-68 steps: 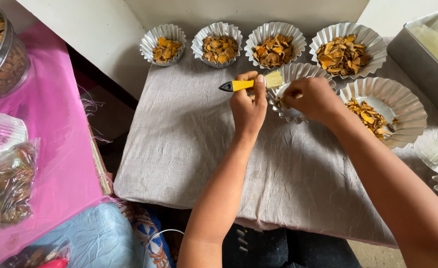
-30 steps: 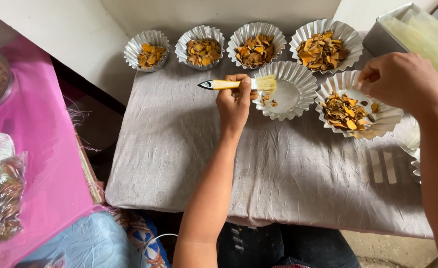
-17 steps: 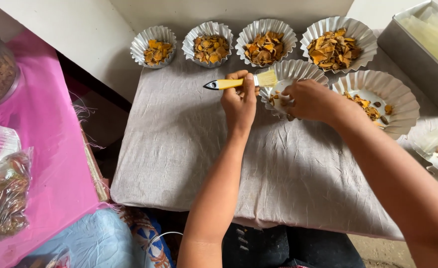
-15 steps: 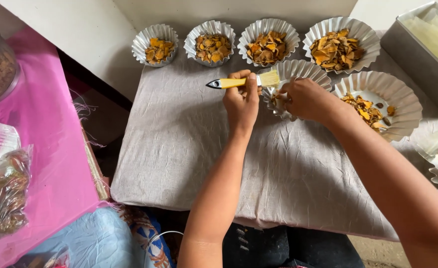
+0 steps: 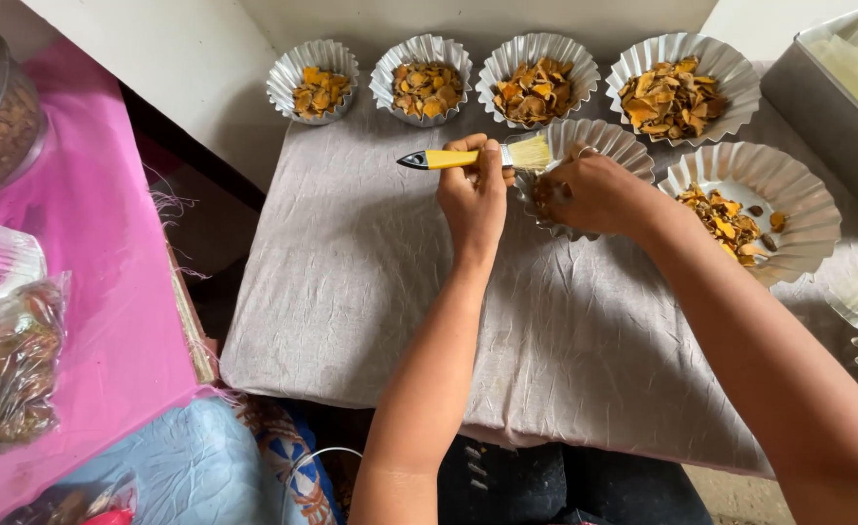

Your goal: Transferring dried tea leaves from paper liners into small plastic bags and cleaning the liners with a brush.

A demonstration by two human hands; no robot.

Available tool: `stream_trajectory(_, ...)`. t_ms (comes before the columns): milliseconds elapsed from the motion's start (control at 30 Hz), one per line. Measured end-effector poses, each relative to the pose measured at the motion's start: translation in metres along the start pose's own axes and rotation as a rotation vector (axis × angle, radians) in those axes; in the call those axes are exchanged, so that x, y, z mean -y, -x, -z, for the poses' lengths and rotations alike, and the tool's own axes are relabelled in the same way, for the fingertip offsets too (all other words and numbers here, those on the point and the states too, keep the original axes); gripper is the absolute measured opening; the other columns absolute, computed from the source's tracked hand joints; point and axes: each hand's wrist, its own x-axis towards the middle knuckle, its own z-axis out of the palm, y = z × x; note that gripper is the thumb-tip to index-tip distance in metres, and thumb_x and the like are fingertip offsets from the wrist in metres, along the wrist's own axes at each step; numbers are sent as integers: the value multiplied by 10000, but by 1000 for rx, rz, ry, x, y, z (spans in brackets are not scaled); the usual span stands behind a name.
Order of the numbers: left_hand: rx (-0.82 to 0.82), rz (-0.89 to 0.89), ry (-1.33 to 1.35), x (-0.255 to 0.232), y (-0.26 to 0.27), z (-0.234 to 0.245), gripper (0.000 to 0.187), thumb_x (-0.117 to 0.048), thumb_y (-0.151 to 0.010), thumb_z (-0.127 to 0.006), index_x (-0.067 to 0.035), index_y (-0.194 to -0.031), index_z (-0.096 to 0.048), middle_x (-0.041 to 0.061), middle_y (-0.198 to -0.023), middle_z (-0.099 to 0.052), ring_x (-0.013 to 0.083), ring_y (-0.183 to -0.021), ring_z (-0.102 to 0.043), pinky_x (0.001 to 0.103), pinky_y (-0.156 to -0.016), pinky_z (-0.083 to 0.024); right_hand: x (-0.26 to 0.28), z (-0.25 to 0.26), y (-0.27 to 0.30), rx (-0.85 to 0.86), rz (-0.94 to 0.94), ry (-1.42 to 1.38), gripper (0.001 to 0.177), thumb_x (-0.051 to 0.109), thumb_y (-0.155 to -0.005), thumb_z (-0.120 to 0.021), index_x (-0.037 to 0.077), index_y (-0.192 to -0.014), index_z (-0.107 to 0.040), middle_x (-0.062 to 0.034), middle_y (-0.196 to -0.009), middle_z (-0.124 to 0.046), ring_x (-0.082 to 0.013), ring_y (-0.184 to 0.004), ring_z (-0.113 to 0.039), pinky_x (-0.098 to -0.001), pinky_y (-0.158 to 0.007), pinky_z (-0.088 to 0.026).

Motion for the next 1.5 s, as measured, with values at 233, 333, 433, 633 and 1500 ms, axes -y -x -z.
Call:
stream_trajectory(233, -12, 17, 20, -1, -1, 2, 253, -221, -976, -639, -23, -1134, -630, 222, -931, -679, 227, -761, -750, 307, -692, -658, 28, 9, 12, -12, 73, 45, 306, 107, -933, -694, -3, -1215, -730, -207, -1128, -642, -372, -1006, -711, -443, -869, -619)
stream_trajectory(333, 8, 17, 27, 0, -1, 3, 266, -215, -985, -630, -10, -1154, -624, 239, -956, -668, 236, -784, -748, 320, -712, -650, 23, 8, 3, 1, 84, 74, 291, 77, -943, -680, -10, -1218, -722, -205, -1108, -656, -353, -1012, -718, -419, -889, -616)
stream_trajectory(433, 15, 16, 21, 0, -2, 3, 255, -224, -987, -632, -25, -1146, -626, 234, -957, -669, 228, -788, -747, 315, -714, -648, 9, 3, -11, -33, 71, -44, 297, 131, -875, -733, 42, -1156, -765, -182, -994, -697, -390, -919, -738, -497, -821, -609)
stream_trajectory(633, 13, 16, 24, 1, -4, 4, 255, -232, -989, -635, -28, -1140, -629, 227, -951, -667, 224, -781, -747, 319, -709, -649, 17, 10, -4, 16, 10, -62, 262, 135, -838, -708, 39, -1069, -785, -204, -917, -755, -416, -899, -745, -514, -850, -586)
stream_trajectory(1500, 131, 24, 317, -10, 2, 2, 226, -211, -959, -671, -30, -1090, -640, 158, -867, -654, 231, -729, -754, 316, -646, -677, -19, 29, 16, -408, -8, -1196, 96, -28, -939, -725, -76, -1014, -687, -150, -893, -693, -196, -804, -747, -284, -769, -676)
